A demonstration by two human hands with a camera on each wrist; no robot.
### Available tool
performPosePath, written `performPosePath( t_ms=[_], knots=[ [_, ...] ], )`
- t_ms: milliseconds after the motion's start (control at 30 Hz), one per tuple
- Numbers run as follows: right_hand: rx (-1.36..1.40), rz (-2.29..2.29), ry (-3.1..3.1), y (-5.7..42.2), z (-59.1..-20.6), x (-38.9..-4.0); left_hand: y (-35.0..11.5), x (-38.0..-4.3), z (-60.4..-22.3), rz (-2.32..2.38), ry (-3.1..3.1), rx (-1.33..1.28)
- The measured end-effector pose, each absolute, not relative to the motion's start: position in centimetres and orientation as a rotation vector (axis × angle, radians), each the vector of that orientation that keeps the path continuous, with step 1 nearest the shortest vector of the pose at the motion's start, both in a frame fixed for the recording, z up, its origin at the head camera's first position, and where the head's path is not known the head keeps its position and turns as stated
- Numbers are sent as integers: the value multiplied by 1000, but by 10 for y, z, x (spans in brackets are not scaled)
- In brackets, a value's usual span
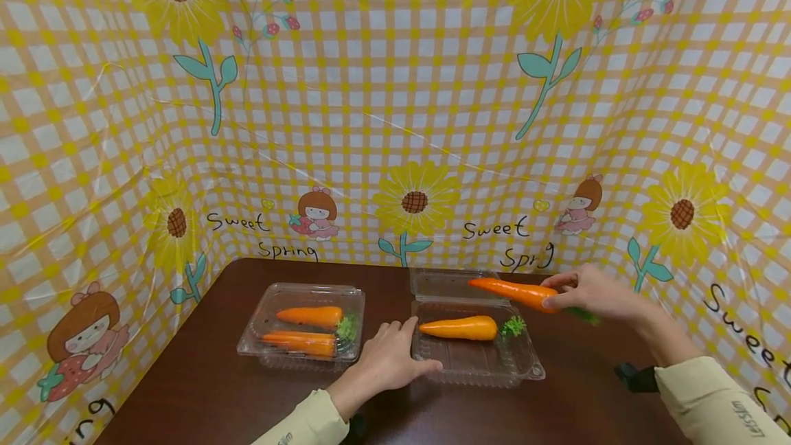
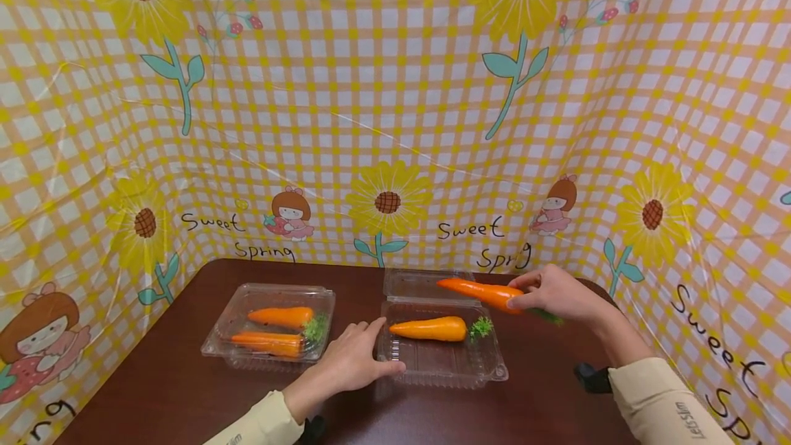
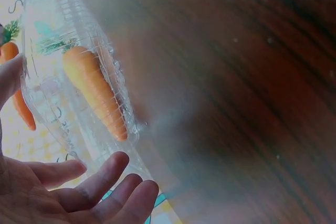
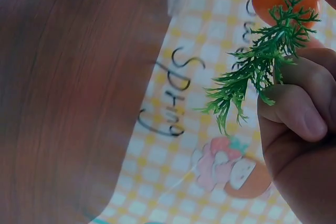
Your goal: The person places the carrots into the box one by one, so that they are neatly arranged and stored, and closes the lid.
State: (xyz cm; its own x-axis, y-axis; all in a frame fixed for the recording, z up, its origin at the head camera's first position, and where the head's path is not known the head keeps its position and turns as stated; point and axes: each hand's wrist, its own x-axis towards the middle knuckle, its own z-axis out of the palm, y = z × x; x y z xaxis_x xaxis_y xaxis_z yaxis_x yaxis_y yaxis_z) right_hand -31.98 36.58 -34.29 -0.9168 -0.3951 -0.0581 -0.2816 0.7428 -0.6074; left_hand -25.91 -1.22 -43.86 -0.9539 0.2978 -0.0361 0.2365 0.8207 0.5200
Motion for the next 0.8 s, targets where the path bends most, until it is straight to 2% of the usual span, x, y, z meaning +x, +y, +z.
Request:
performPosePath(
  t_ms=[233, 800],
  knots=[
    [-717, -941, 2637, 342, -344, -323, -12, -258, -439, 816, 2873, 433],
    [-773, -873, 2563, 293, -361, -323, -12, -258, -435, 802, 2886, 432]
  ],
)
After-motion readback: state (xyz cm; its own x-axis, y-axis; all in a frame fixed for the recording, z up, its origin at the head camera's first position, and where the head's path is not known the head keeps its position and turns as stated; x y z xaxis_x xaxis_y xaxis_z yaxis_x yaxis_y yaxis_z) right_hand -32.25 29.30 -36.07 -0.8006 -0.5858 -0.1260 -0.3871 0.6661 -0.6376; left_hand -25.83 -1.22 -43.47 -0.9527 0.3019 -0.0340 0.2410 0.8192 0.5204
